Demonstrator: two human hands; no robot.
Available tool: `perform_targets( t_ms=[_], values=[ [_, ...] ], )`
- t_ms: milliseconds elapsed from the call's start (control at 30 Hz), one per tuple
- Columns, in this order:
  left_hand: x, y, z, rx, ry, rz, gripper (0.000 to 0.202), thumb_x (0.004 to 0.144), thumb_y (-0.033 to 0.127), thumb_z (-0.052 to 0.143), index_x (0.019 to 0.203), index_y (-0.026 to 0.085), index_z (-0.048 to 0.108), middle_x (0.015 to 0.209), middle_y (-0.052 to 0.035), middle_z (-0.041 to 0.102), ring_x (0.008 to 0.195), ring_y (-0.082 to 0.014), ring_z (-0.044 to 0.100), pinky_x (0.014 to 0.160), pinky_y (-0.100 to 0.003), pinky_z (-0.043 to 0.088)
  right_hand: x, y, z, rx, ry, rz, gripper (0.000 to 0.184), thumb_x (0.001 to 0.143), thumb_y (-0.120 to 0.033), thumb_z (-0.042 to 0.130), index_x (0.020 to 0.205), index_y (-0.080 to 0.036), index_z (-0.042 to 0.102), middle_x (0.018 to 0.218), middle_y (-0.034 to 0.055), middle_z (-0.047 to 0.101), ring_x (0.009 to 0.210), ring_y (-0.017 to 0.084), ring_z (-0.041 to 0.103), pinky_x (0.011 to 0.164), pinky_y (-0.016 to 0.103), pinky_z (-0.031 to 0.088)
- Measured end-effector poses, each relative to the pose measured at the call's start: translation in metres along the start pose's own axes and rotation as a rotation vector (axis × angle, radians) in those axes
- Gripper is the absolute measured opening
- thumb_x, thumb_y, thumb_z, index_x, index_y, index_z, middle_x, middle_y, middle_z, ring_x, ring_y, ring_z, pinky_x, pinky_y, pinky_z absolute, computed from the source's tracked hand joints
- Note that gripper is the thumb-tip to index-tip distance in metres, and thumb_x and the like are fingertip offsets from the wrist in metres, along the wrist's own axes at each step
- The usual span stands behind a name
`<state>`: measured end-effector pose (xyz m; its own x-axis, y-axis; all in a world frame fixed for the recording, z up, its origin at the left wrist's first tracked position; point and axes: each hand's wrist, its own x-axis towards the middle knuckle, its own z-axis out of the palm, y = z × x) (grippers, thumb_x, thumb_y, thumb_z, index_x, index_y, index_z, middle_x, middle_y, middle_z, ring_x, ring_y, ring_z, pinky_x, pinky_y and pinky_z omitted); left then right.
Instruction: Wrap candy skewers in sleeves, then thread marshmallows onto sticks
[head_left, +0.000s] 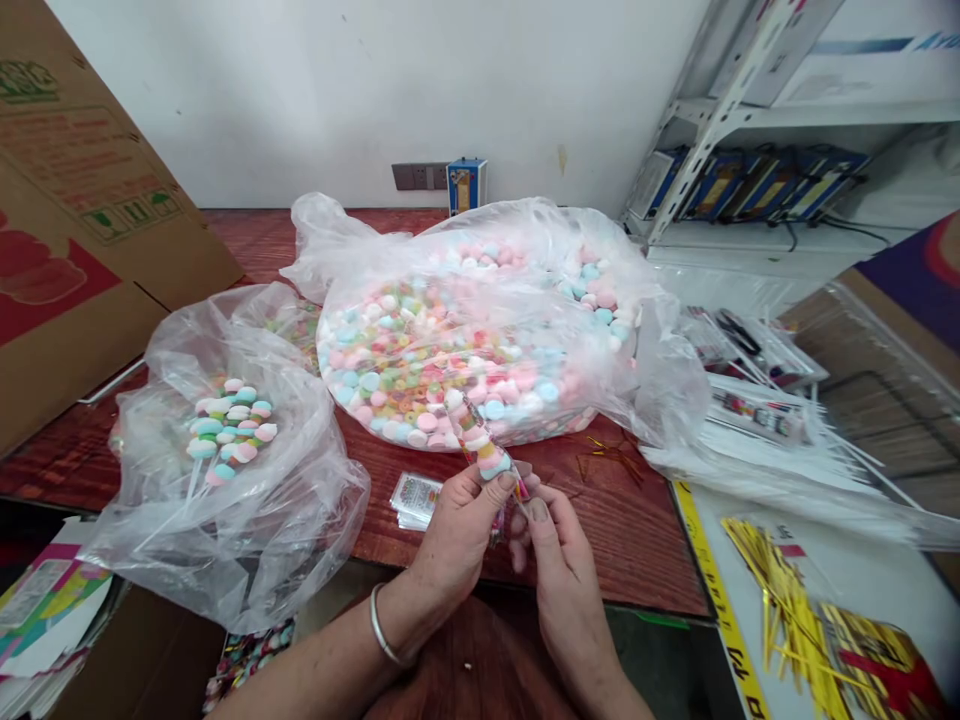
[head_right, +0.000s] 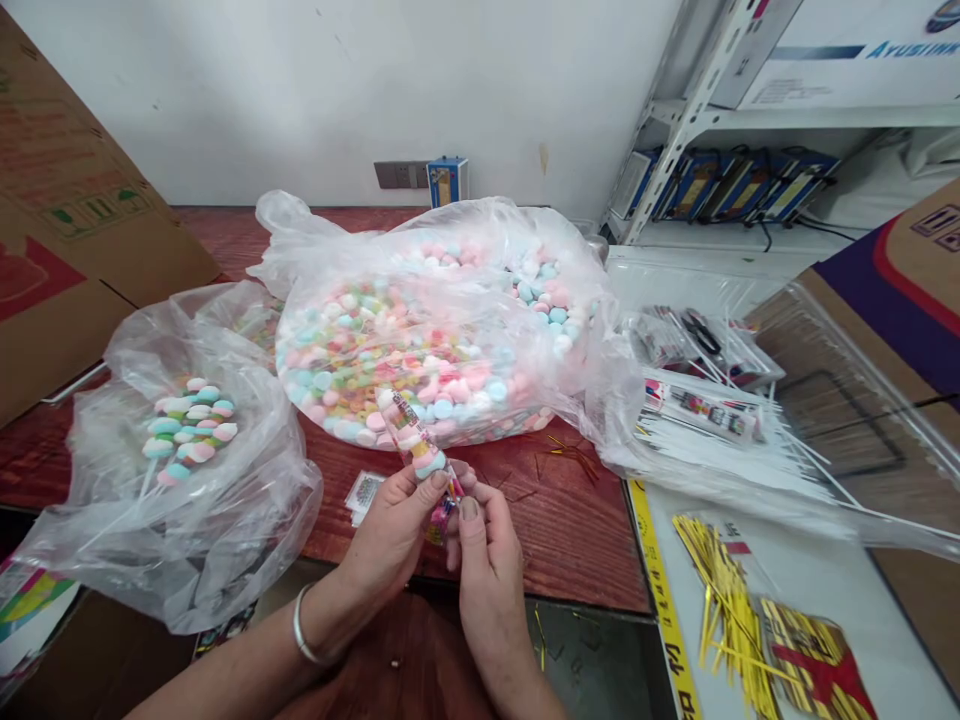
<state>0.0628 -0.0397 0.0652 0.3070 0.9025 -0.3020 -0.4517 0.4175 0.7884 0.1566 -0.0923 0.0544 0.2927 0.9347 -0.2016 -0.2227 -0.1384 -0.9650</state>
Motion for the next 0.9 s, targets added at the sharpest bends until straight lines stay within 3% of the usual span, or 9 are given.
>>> perform_targets(
  t_ms=[133, 200, 267, 400, 500, 600, 667, 800, 900],
  values=[
    [0.001, -0.002, 0.002, 0.059, 0.023, 0.044, 0.026, 0.081, 0.032, 0.076, 0.101, 0.017, 0.078, 0.092, -0.006, 0.074, 0.087, -0.0162, 0.065, 0.085, -0.025, 0.048, 0.003, 0.001, -0.001, -0.139, 0.092, -0.156, 0.029, 0.09, -0.048, 0.062, 0.1, -0.021, 0.065, 0.09, 0.0025, 0.064, 0.085, 0.017, 0.059, 0.076, 0.028, 0.049],
    [-0.001, 0.0, 0.003, 0.046, -0.032, 0.025, 0.026, 0.083, 0.033, 0.074, 0.103, 0.018, 0.078, 0.101, -0.0082, 0.075, 0.102, -0.0199, 0.064, 0.097, -0.029, 0.044, 0.007, 0.001, 0.0, 0.065, 0.037, -0.03, 0.028, 0.088, -0.048, 0.063, 0.083, -0.021, 0.06, 0.073, -0.0025, 0.055, 0.063, 0.011, 0.05, 0.058, 0.022, 0.044],
    [-0.003, 0.004, 0.003, -0.014, -0.107, -0.023, 0.028, 0.083, 0.035, 0.073, 0.104, 0.017, 0.078, 0.103, -0.0108, 0.075, 0.106, -0.0231, 0.064, 0.099, -0.033, 0.045, 0.01, 0.002, 0.0, 0.332, -0.053, 0.151, 0.033, 0.086, -0.048, 0.067, 0.075, -0.021, 0.05, 0.061, -0.0088, 0.039, 0.046, 0.006, 0.027, 0.043, 0.018, 0.029],
    [-0.003, 0.006, -0.001, -0.134, -0.229, -0.186, 0.036, 0.081, 0.041, 0.073, 0.103, 0.013, 0.077, 0.081, -0.0113, 0.072, 0.072, -0.0219, 0.068, 0.067, -0.032, 0.055, 0.009, 0.006, -0.003, 0.599, -0.199, 0.336, 0.037, 0.081, -0.042, 0.075, 0.074, -0.021, 0.046, 0.056, -0.013, 0.027, 0.044, 0.003, 0.009, 0.04, 0.017, 0.019],
    [0.002, -0.002, -0.005, -0.118, -0.196, -0.261, 0.042, 0.079, 0.046, 0.073, 0.104, 0.013, 0.076, 0.059, -0.0036, 0.062, 0.042, -0.0131, 0.054, 0.039, -0.023, 0.043, 0.006, 0.01, -0.006, 0.528, -0.22, 0.346, 0.028, 0.084, -0.044, 0.072, 0.085, -0.021, 0.057, 0.056, -0.0119, 0.03, 0.043, 0.005, 0.02, 0.043, 0.018, 0.028],
    [0.006, -0.011, -0.004, -0.052, -0.047, -0.121, 0.037, 0.078, 0.043, 0.076, 0.098, 0.012, 0.078, 0.063, -0.004, 0.064, 0.044, -0.0074, 0.05, 0.04, -0.017, 0.037, 0.005, 0.015, -0.004, 0.258, -0.108, 0.159, 0.03, 0.087, -0.047, 0.068, 0.102, -0.021, 0.064, 0.076, -0.0025, 0.054, 0.068, 0.011, 0.051, 0.066, 0.023, 0.046],
    [0.007, -0.013, -0.001, 0.006, 0.016, -0.056, 0.034, 0.077, 0.041, 0.077, 0.096, 0.013, 0.078, 0.068, -0.0052, 0.067, 0.047, -0.0065, 0.05, 0.042, -0.016, 0.037, 0.006, 0.017, 0.0, 0.188, -0.042, 0.081, 0.032, 0.087, -0.047, 0.069, 0.107, -0.022, 0.064, 0.088, -0.0003, 0.058, 0.077, 0.012, 0.054, 0.072, 0.023, 0.047],
    [0.005, -0.009, -0.003, 0.015, -0.068, -0.225, 0.048, 0.079, 0.048, 0.074, 0.115, 0.016, 0.073, 0.059, -0.0014, 0.062, 0.039, -0.0107, 0.052, 0.037, -0.02, 0.04, 0.008, 0.016, 0.006, 0.504, -0.043, 0.248, 0.031, 0.083, -0.046, 0.074, 0.096, -0.022, 0.06, 0.066, -0.0084, 0.04, 0.049, 0.006, 0.028, 0.044, 0.015, 0.029],
    [0.004, -0.004, -0.012, -0.105, -0.203, -0.339, 0.049, 0.082, 0.046, 0.072, 0.119, 0.014, 0.07, 0.057, -0.0017, 0.06, 0.046, -0.014, 0.059, 0.043, -0.022, 0.046, 0.006, 0.015, 0.003, 0.735, -0.185, 0.355, 0.032, 0.08, -0.04, 0.078, 0.082, -0.02, 0.053, 0.062, -0.011, 0.031, 0.046, 0.003, 0.014, 0.039, 0.013, 0.019]
  ],
)
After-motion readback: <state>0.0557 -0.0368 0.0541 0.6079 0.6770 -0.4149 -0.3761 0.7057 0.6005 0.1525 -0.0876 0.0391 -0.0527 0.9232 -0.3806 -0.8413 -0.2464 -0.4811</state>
